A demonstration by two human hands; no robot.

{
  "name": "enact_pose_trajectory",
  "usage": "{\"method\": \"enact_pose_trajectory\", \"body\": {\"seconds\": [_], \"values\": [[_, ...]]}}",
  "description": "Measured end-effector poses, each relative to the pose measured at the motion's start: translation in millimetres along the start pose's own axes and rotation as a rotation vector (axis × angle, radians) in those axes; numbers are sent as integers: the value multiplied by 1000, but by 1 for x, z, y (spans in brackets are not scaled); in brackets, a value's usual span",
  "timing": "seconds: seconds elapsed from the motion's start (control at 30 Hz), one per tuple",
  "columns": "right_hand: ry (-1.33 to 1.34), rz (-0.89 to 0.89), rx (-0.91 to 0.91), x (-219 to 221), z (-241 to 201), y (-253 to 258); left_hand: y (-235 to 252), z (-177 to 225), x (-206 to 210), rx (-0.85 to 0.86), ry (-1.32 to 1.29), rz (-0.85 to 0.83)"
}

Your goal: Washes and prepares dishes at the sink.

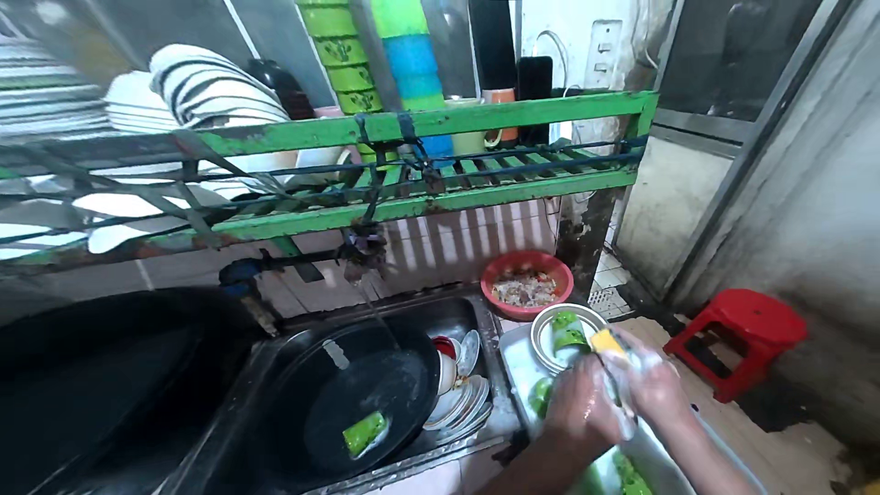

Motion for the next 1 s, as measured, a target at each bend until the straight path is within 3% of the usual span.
{"method": "enact_pose_trajectory", "body": {"seconds": [0.07, 0.1, 0.23, 0.27, 0.4, 0.43, 0.5, 0.6, 0.63, 0.73, 0.8, 0.87, 0.93, 1.0], "values": [[122, 37, 178, 0, 10, 13, 2, 1, -5, 12, 120, -17], [112, 54, 141, 4, 12, 9, 4, -1, -9, 14, 156, -30], [-149, 96, -370, 31, 0, -27, 4, -19, -12, 36, 149, 0], [-119, 101, -367, 31, 0, -27, 1, -19, -11, 78, 145, 17], [249, 189, 98, 6, 11, 1, -6, 0, -10, 204, 175, 95], [270, 202, 95, 7, 11, 1, -7, -1, -13, 206, 158, 113], [153, 142, -75, 16, 3, -15, -8, -15, -19, 150, 93, 151], [-114, -37, -273, 27, -3, -34, -5, -74, -34, -33, -29, 333], [-123, -105, -221, 23, 2, -39, -6, -100, -42, -87, -5, 393], [-118, -233, 177, -13, 44, -38, -23, -186, -65, -287, 208, 475], [-232, -287, 276, -31, 70, -35, -43, -244, -63, -392, 267, 449], [-347, -329, 356, -32, 80, -32, -53, -269, -59, -456, 259, 454], [-445, -386, 362, -24, 88, -30, -45, -243, -58, -344, 239, 428], [-564, -500, 368, -16, 94, -28, -36, -179, -49, -68, 115, 290]]}}
Point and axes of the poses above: each hand's wrist, its own y-axis towards the middle knuckle, its own x-axis out of the palm, z = x × y, the point moved 3 cm from there along y, towards the middle knuckle, and after that the axes turned 15 degrees about y, right-handed, at the moved point
